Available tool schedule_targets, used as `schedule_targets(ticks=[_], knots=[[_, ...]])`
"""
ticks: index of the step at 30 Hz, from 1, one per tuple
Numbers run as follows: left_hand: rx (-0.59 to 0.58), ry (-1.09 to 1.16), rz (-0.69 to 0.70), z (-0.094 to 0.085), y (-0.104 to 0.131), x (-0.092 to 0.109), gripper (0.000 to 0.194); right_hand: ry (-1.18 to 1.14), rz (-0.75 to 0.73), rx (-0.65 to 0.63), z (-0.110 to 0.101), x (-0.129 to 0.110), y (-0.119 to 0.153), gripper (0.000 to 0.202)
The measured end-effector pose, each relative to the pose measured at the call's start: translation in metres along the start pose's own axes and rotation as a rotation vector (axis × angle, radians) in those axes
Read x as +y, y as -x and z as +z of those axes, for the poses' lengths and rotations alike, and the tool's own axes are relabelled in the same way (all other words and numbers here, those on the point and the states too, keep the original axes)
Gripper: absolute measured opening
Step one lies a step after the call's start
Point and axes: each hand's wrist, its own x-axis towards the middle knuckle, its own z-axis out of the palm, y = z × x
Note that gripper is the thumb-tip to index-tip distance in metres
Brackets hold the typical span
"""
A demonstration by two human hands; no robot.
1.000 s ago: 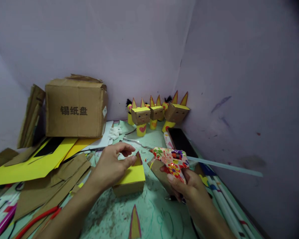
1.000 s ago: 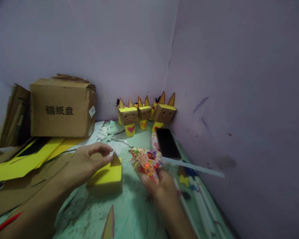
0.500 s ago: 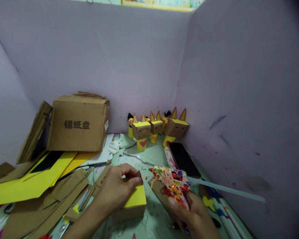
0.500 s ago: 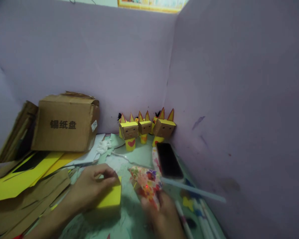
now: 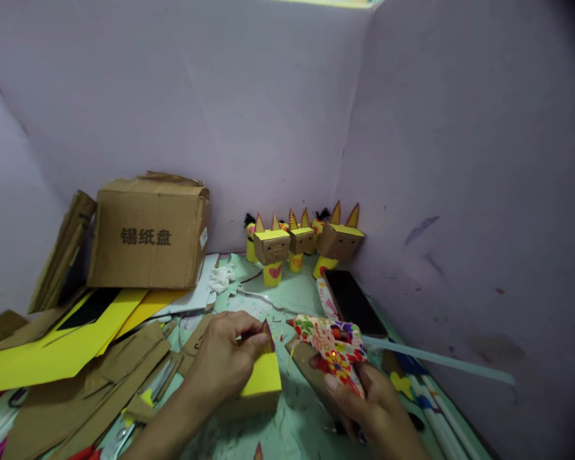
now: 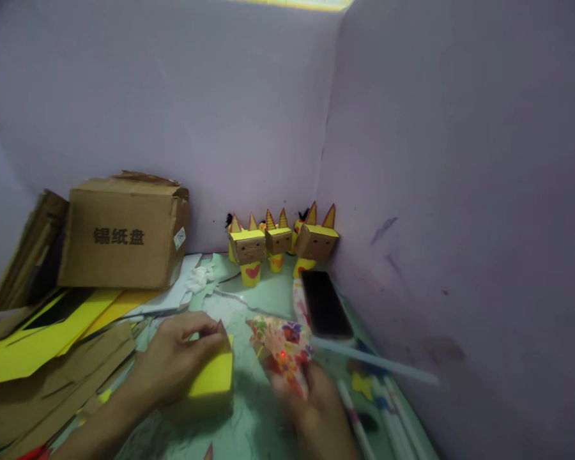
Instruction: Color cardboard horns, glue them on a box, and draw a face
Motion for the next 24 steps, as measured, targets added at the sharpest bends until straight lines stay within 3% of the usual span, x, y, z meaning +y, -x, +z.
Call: schedule_targets(ticks=[6, 14, 19, 24], knots=[[0.016, -0.015, 0.014, 0.001, 0.0, 0.0, 0.02, -0.002, -0.022, -0.017, 0.001, -0.008, 0.001, 0.044], [0.029, -0.023, 0.044, 0.004, 0.001, -0.005, 0.018, 0.123, -0.051, -0.027, -0.008, 0.001, -0.003, 0.037], [0.021, -0.01, -0.025, 0.005, 0.001, -0.005, 0.019, 0.12, -0.079, -0.081, -0.003, -0.008, 0.001, 0.04], [0.015, 0.006, -0.034, 0.007, 0.002, -0.007, 0.018, 0.059, -0.049, -0.026, 0.002, -0.011, 0.006, 0.046]])
